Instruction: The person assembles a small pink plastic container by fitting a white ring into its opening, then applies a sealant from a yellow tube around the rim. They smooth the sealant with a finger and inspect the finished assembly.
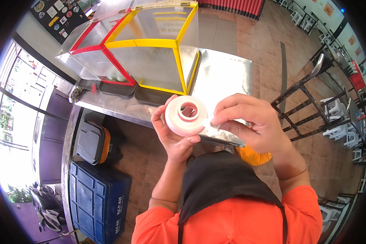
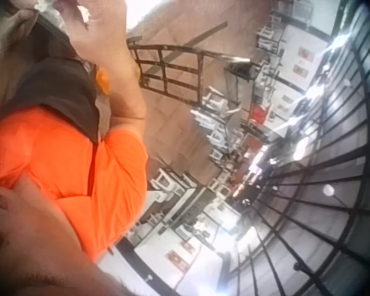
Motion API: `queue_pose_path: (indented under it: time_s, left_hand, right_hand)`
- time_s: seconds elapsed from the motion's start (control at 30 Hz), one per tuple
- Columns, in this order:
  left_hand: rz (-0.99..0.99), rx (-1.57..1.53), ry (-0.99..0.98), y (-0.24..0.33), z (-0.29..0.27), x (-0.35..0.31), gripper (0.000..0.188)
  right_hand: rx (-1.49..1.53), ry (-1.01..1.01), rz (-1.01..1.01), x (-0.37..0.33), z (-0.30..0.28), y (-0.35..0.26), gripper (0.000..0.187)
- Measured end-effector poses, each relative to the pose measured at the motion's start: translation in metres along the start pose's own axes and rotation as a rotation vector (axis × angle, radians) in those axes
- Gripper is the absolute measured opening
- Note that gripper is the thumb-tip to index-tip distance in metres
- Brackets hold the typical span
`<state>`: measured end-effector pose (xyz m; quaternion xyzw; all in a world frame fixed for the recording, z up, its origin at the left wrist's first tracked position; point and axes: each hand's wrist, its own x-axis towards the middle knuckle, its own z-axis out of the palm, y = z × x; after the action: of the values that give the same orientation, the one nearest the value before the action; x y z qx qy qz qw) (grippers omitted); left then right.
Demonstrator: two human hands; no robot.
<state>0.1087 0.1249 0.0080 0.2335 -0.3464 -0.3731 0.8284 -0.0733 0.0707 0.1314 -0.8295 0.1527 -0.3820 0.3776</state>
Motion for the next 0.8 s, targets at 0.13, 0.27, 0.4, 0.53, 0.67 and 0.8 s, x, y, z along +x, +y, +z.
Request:
queue_pose_path:
  time_s: [0.13, 0.27, 0.4, 0.53, 0.67, 0.8]
  left_hand:
    - [0.019, 0.061, -0.046, -0.001, -0.004, 0.0, 0.111]
    - [0.141, 0.263, -0.1, -0.004, -0.007, -0.002, 0.108]
    - [0.236, 0.412, -0.138, -0.009, -0.012, -0.003, 0.102]
    - [0.307, 0.54, -0.182, -0.017, -0.021, -0.006, 0.098]
    - [0.391, 0.734, -0.251, -0.023, -0.023, -0.007, 0.096]
    - [0.136, 0.377, -0.112, -0.027, -0.009, -0.01, 0.094]
  right_hand:
    - [-0.171, 0.019, -0.149, 0.0, 0.002, 0.001, 0.021]
    - [-0.223, 0.035, -0.139, -0.001, 0.003, 0.005, 0.021]
    - [-0.238, 0.048, -0.085, -0.005, 0.008, 0.004, 0.024]
    - [-0.208, 0.047, -0.04, -0.001, 0.012, -0.002, 0.028]
    - [-0.245, 0.0, -0.093, 0.008, 0.019, -0.016, 0.028]
    - [-0.053, 0.229, -0.096, 0.012, 0.011, -0.023, 0.024]
